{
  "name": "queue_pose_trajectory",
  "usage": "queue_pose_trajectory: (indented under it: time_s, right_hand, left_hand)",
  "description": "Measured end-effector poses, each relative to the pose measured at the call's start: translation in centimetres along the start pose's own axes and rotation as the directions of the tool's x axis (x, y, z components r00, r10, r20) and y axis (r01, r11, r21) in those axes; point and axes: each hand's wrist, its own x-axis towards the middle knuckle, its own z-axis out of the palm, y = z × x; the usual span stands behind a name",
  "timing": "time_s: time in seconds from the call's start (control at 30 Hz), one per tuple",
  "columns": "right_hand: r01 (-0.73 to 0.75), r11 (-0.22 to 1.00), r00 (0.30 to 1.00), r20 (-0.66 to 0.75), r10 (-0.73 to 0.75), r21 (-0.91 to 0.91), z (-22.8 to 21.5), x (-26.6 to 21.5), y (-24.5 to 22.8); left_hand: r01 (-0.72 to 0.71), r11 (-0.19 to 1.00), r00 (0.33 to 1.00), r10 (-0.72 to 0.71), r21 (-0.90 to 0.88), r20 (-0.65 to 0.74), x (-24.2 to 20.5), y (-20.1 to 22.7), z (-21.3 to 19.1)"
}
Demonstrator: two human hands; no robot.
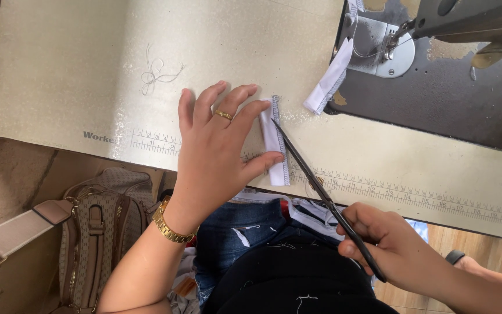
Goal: Preparing and cutting small white fabric strips at a sewing workstation.
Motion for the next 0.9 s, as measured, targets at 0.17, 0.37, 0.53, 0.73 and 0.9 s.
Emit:
queue_pose_trajectory:
  time_s: [0.17, 0.37, 0.53, 0.73, 0.9]
  right_hand:
    - [-0.032, 0.998, 0.999, 0.012, 0.032, 0.062, -0.4, 0.1, 0.1]
    - [-0.034, 0.993, 0.999, 0.017, 0.032, 0.111, -1.0, 0.2, -0.5]
    - [-0.064, 0.992, 0.998, 0.012, 0.063, 0.113, -1.8, 0.4, -0.6]
    - [0.090, 0.967, 0.972, 0.189, -0.138, 0.239, -3.4, 1.0, -1.6]
    - [0.006, 0.996, 0.987, 0.161, -0.020, 0.085, -4.4, 1.6, -2.8]
  left_hand:
    - [0.002, 1.000, 1.000, -0.002, -0.002, 0.000, 0.0, 0.0, 0.0]
    - [0.003, 1.000, 1.000, -0.003, -0.001, -0.004, 0.0, 0.0, 0.0]
    - [-0.001, 1.000, 1.000, 0.001, 0.011, -0.012, 0.0, 0.0, 0.1]
    - [0.007, 1.000, 1.000, -0.007, 0.005, 0.005, 0.0, 0.0, 0.0]
    - [0.008, 1.000, 1.000, -0.008, -0.014, -0.007, 0.0, -0.1, 0.0]
